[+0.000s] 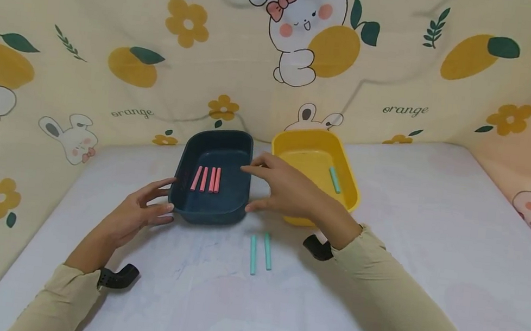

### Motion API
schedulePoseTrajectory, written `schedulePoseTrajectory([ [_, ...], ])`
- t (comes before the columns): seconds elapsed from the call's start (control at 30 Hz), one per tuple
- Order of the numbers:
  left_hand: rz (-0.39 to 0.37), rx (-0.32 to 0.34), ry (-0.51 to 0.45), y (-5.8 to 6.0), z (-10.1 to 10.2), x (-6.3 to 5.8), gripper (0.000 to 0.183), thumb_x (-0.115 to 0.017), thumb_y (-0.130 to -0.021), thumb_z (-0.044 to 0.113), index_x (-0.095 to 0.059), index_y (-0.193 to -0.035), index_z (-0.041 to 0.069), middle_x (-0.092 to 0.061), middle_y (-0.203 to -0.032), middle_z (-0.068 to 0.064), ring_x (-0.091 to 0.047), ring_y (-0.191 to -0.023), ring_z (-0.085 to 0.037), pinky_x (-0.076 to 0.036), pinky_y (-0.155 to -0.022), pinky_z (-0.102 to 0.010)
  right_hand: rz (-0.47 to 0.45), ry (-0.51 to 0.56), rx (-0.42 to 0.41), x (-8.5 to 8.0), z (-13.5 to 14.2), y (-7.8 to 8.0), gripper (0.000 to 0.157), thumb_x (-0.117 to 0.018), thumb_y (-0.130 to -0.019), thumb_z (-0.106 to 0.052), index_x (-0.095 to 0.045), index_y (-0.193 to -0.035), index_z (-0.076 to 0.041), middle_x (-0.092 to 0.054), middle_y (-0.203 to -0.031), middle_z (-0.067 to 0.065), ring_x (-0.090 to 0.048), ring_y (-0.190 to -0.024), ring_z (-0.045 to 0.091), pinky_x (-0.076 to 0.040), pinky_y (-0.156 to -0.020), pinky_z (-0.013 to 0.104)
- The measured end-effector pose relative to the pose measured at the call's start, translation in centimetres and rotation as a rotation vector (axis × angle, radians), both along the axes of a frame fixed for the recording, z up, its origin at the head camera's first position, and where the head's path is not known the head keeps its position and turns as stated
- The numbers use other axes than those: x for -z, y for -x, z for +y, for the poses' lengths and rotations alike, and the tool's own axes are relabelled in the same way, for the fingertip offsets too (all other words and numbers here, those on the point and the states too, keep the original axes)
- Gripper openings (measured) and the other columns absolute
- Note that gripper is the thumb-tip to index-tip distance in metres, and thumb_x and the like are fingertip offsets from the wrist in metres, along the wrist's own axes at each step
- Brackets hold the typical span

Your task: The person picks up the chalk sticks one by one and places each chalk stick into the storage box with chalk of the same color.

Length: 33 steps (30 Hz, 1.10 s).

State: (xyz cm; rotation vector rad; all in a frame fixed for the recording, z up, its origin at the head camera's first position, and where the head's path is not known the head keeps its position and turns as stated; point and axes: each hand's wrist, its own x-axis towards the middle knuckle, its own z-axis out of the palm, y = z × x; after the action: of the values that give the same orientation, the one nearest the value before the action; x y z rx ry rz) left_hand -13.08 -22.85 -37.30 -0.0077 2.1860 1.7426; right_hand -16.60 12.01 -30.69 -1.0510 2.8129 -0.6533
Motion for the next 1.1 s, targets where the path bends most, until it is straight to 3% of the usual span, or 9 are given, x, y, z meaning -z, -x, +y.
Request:
schedulePoseTrajectory([
  [0.37,0.001,0.01,-0.003,0.0,0.1,0.0,0.073,-0.069,-0.094,0.021,-0.031,-0.156,0.025,-0.033,-0.158,-0.015,-0.048,-0.136,-0.039,-0.053,-0.101,-0.043,0.005,0.02,0.026,0.8,3.2,-2.5,0.078,-0.084,-0.076,-0.045,-0.054,-0.144,-0.023,-0.052,-0.139,0.005,-0.049,-0.125,0.023,-0.05,-0.102,0.043],
  [0.67,0.001,0.014,-0.015,0.0,0.1,0.3,0.072,-0.068,-0.095,0.02,-0.031,-0.156,0.025,-0.034,-0.157,-0.015,-0.047,-0.136,-0.038,-0.054,-0.101,-0.041,0.002,0.049,0.077,1.9,6.6,-3.5,0.068,-0.081,-0.082,-0.038,-0.056,-0.142,-0.018,-0.052,-0.138,0.008,-0.048,-0.128,0.028,-0.047,-0.104,0.049],
  [1.1,0.021,0.03,-0.01,0.0,-0.3,0.0,0.073,-0.068,-0.095,0.023,-0.029,-0.157,0.023,-0.033,-0.157,-0.017,-0.049,-0.132,-0.035,-0.053,-0.101,-0.041,-0.056,-0.028,0.228,-0.1,11.2,-2.6,0.077,-0.078,-0.083,-0.047,-0.049,-0.146,-0.015,-0.047,-0.144,0.015,-0.038,-0.135,0.038,-0.037,-0.11,0.062],
])
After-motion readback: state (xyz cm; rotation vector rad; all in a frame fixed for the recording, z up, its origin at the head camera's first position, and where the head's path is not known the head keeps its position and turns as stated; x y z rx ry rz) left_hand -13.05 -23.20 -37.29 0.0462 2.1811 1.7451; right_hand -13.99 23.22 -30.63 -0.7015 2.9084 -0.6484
